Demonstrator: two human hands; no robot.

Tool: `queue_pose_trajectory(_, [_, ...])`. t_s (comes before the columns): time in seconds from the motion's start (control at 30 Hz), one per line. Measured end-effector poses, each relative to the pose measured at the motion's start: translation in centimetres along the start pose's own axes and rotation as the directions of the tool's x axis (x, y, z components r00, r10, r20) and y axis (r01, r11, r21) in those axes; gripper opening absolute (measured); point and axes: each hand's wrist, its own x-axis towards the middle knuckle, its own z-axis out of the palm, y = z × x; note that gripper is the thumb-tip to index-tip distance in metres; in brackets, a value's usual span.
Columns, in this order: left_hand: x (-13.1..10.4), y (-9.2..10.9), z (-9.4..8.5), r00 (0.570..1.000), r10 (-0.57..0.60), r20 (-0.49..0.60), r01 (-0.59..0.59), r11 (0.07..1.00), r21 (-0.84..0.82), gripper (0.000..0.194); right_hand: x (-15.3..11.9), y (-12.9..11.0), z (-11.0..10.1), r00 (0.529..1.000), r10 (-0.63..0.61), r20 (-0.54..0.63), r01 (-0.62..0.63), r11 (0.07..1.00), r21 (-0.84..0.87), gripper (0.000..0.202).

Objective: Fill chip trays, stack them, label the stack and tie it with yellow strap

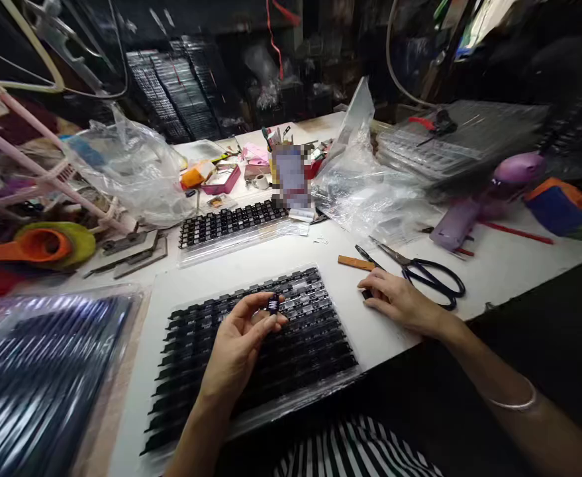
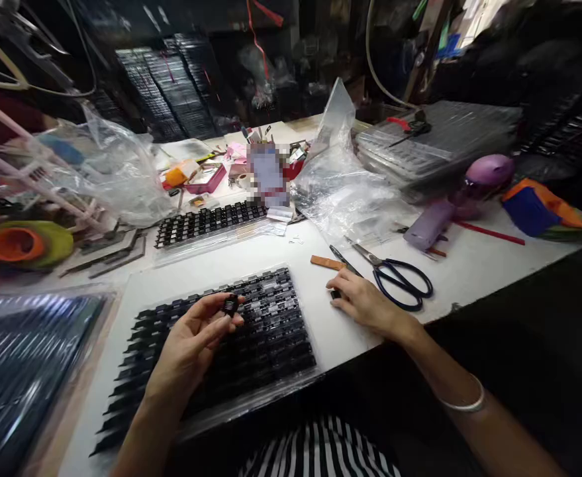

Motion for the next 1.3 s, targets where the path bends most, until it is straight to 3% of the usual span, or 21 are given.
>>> queue_pose_trajectory(0.2, [0.1, 0.0, 0.2, 1.000, -0.020, -0.001, 0.020, 1.000, 0.001, 0.024, -0.4, 0.4, 0.1, 0.997, -0.014, -0.071, 0.010, 0.999, -0.049, 0.010])
queue_pose_trajectory(0.3, [-0.1, 0.1, 0.3, 0.999, -0.030, 0.019, 0.030, 1.000, -0.006, 0.025, -0.1, -0.5, 0.8, 0.985, -0.081, -0.155, 0.072, 0.995, -0.062, 0.010])
queue_pose_trajectory(0.5, [-0.1, 0.0, 0.4, 0.998, -0.045, 0.047, 0.046, 0.999, -0.012, 0.025, 1.4, -6.8, 2.8, 0.855, -0.224, -0.467, 0.340, 0.923, 0.179, 0.017])
queue_pose_trajectory(0.67, [-0.1, -0.4, 0.0, 0.997, 0.011, 0.073, -0.013, 1.000, 0.026, 0.025, 3.0, -11.1, 4.9, 0.816, -0.267, -0.513, 0.454, 0.845, 0.283, 0.019])
queue_pose_trajectory(1.07, [-0.2, -0.5, 0.2, 0.997, 0.056, 0.053, -0.059, 0.996, 0.066, 0.026, 3.7, -11.4, 6.4, 0.816, -0.250, -0.521, 0.424, 0.871, 0.247, 0.020])
queue_pose_trajectory(1.3, [-0.2, -0.5, 0.2, 0.998, 0.067, 0.014, -0.067, 0.998, -0.008, 0.023, 3.3, -11.7, 7.6, 0.756, -0.263, -0.599, 0.468, 0.857, 0.214, 0.032])
